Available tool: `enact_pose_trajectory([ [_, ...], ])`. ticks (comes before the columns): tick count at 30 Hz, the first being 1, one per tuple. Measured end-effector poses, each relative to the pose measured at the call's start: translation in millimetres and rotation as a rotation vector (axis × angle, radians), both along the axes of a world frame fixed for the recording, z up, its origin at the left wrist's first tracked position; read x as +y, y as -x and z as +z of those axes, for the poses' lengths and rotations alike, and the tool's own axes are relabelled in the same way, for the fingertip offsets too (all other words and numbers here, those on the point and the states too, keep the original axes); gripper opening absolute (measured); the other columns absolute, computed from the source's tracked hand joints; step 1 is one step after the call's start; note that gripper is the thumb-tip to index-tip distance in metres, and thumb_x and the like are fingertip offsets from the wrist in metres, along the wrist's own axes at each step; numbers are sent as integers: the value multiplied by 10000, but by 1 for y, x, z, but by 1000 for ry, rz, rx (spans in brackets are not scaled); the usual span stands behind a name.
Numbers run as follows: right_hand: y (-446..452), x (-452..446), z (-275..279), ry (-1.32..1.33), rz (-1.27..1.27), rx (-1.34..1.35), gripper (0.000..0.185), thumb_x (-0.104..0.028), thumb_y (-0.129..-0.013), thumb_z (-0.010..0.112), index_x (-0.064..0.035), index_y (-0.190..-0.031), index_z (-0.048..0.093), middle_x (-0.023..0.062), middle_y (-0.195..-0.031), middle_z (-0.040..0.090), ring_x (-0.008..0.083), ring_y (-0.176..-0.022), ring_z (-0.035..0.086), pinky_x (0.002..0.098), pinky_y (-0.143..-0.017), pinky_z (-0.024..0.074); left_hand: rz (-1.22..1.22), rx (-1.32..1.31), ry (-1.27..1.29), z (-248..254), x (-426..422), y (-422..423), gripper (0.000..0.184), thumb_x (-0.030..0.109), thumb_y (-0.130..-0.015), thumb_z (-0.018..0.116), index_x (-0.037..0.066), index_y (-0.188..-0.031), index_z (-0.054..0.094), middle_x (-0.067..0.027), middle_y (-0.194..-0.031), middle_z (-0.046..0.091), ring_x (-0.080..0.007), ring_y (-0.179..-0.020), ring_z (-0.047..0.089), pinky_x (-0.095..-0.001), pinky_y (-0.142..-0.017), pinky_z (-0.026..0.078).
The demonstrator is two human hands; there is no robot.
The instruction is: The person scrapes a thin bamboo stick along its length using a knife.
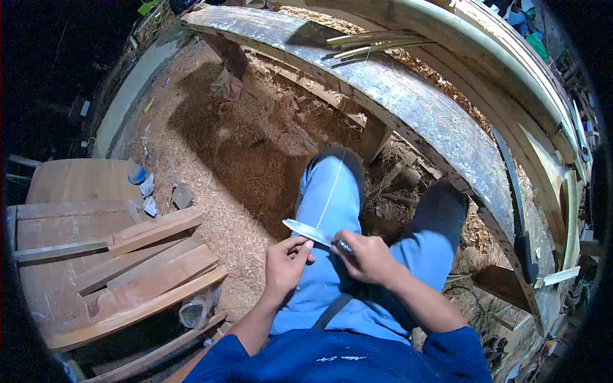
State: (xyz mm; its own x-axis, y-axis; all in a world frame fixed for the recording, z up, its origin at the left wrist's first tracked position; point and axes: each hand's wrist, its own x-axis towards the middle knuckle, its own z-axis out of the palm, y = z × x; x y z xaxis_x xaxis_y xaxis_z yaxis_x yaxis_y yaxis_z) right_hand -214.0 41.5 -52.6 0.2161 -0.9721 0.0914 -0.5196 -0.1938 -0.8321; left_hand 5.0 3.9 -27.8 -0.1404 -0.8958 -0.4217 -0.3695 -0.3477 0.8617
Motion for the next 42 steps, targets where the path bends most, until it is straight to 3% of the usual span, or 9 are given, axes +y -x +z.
enact_pose_trajectory([
  [12,-5,21,-7,51,99,69,273,-230,-936,728,-78,-1088,560,185,-865,704,409,-698,692,510,-558,542,10,-22,-150,10,13,-5,122,25,-997,653,-59,-1059,715,-96,-856,760,-116,-800,724,-256,-692,565],
  [20,-8,21,-17,73,56,81,290,-192,-854,771,-97,-1062,592,138,-882,700,385,-692,694,506,-561,544,106,150,-161,3,19,-4,133,69,-1028,660,-41,-1073,718,-72,-817,741,-11,-541,490,-205,-491,403],
  [27,-5,10,-18,62,-179,28,265,-79,-811,750,-102,-1038,615,126,-892,690,368,-758,710,472,-589,560,134,205,-200,-1,19,-5,133,72,-1030,663,-49,-1067,707,-66,-810,736,-17,-536,492,-212,-494,410],
  [32,-11,20,-2,4,112,188,161,-39,-864,749,-41,-974,631,177,-906,725,376,-765,734,423,-592,569,114,208,-149,-9,20,-10,146,69,-1031,664,-64,-1082,696,-83,-836,737,-76,-701,655,-232,-625,522],
  [36,0,-3,-10,-44,-312,64,255,-86,-794,764,-79,-992,604,153,-866,689,368,-767,721,464,-619,565,98,136,-233,-1,22,-11,137,46,-1027,658,-73,-1085,689,-94,-853,737,-110,-800,703,-251,-706,559],
  [38,-1,9,-18,63,-21,60,313,-121,-786,773,-97,-1042,595,141,-889,680,368,-726,708,475,-588,560,132,226,-58,-11,27,-8,132,91,-1037,660,-20,-1092,703,-82,-805,738,-10,-493,487,-203,-433,358],
  [39,-10,18,-8,57,63,151,367,-150,-777,775,-109,-1090,588,134,-905,671,361,-709,701,482,-576,561,127,229,-61,-10,26,-8,132,91,-1037,660,-20,-1092,703,-82,-805,738,-10,-493,487,-203,-433,358],
  [41,-14,22,-11,45,80,196,353,-154,-785,766,-113,-1094,599,134,-895,677,356,-717,707,468,-575,565,149,229,-143,-5,24,-10,137,46,-1028,656,-73,-1087,691,-95,-842,735,-106,-773,698,-243,-701,555],
  [42,-12,18,-12,43,29,158,364,-160,-781,777,-112,-1095,601,136,-893,678,355,-719,710,465,-575,565,147,230,-144,-4,23,-10,137,46,-1028,656,-73,-1087,691,-95,-842,735,-106,-773,698,-243,-701,555],
])
